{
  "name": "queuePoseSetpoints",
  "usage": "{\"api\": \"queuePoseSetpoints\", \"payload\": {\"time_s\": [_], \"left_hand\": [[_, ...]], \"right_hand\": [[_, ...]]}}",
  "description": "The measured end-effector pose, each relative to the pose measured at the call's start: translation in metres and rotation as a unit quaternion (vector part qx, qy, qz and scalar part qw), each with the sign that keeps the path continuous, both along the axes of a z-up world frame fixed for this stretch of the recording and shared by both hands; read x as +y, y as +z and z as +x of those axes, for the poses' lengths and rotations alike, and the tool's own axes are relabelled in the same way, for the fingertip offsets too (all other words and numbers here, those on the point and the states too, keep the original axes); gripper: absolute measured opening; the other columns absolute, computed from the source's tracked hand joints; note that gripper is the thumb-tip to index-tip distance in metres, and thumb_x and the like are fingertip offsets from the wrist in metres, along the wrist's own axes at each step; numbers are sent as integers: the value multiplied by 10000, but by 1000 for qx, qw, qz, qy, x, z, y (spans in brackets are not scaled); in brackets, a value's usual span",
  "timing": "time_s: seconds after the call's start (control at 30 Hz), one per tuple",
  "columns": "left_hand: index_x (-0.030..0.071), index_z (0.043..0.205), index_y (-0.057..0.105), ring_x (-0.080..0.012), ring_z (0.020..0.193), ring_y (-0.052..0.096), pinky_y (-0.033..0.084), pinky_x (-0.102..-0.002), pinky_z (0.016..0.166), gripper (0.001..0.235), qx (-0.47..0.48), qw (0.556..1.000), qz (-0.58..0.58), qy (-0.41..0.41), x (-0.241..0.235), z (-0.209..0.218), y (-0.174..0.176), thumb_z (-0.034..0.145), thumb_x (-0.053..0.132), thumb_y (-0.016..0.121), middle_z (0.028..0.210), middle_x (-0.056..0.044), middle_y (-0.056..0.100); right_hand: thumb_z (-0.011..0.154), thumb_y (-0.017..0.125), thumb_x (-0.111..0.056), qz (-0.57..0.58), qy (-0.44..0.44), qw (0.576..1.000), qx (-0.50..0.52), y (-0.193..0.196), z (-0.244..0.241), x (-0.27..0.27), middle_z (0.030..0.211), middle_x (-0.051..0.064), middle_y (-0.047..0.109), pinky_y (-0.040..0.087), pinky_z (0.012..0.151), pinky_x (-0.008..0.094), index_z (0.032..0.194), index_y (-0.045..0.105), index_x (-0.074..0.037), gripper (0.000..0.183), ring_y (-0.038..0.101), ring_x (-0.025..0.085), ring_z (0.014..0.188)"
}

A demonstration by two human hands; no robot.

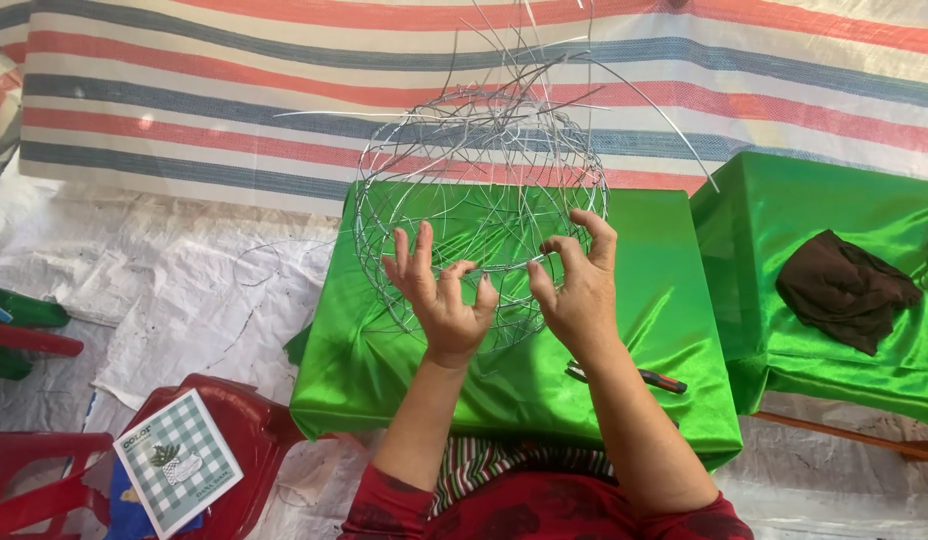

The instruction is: Refining the base of a metal wire cage by bending and cutting wires with pliers

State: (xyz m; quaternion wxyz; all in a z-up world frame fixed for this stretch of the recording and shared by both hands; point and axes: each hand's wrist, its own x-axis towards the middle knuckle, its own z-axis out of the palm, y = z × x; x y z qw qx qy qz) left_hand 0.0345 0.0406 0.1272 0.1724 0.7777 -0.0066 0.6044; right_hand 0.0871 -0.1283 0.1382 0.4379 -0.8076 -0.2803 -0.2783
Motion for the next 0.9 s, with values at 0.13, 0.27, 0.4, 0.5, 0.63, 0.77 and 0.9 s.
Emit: {"api": "queuePoseSetpoints", "payload": {"time_s": [0.13,0.27,0.4,0.5,0.63,0.77,0.9], "left_hand": [[133,865,609,-518,1520,239,93,-739,1170,196,7,1000,2,-9,11,-7,11,936,306,550,1604,-243,362],[118,854,627,-552,1513,218,137,-755,1153,190,23,1000,-1,-1,17,-9,6,884,306,641,1614,-264,332],[118,842,624,-565,1510,201,146,-766,1148,175,32,999,-13,0,20,-9,9,874,284,673,1628,-271,306],[105,822,619,-567,1507,215,163,-764,1142,163,36,999,-5,5,18,-7,10,853,235,712,1621,-279,317],[99,807,614,-576,1497,247,153,-769,1137,140,38,999,-8,-6,17,-8,7,809,196,715,1607,-288,334],[103,799,613,-577,1495,259,141,-775,1132,123,41,999,-14,-13,15,-7,6,790,178,710,1606,-294,335],[98,794,617,-581,1486,279,146,-775,1132,128,41,999,-10,-13,15,-5,5,774,169,722,1600,-300,343]], "right_hand": [[955,633,-219,66,54,996,18,14,2,-21,1444,141,495,343,1183,498,1247,632,-144,301,431,378,1446],[905,749,-250,61,17,998,-28,22,14,-37,1464,173,490,371,1167,508,1420,560,-88,572,436,410,1423],[751,912,-378,21,33,999,-31,22,21,-30,1426,205,547,423,1129,533,1484,527,-58,888,508,424,1361],[704,950,-435,3,1,999,-53,27,21,-24,1411,199,562,446,1115,513,1484,536,-64,958,537,403,1318],[694,954,-428,-8,-21,996,-89,23,22,-22,1385,178,590,491,1064,507,1401,647,-117,831,582,401,1254],[715,927,-414,-11,-35,992,-119,11,28,-21,1368,150,613,506,1054,485,1380,678,-148,758,603,386,1230],[744,893,-402,-15,-29,991,-127,6,34,-24,1338,115,633,512,1051,478,1375,683,-160,708,609,380,1202]]}}
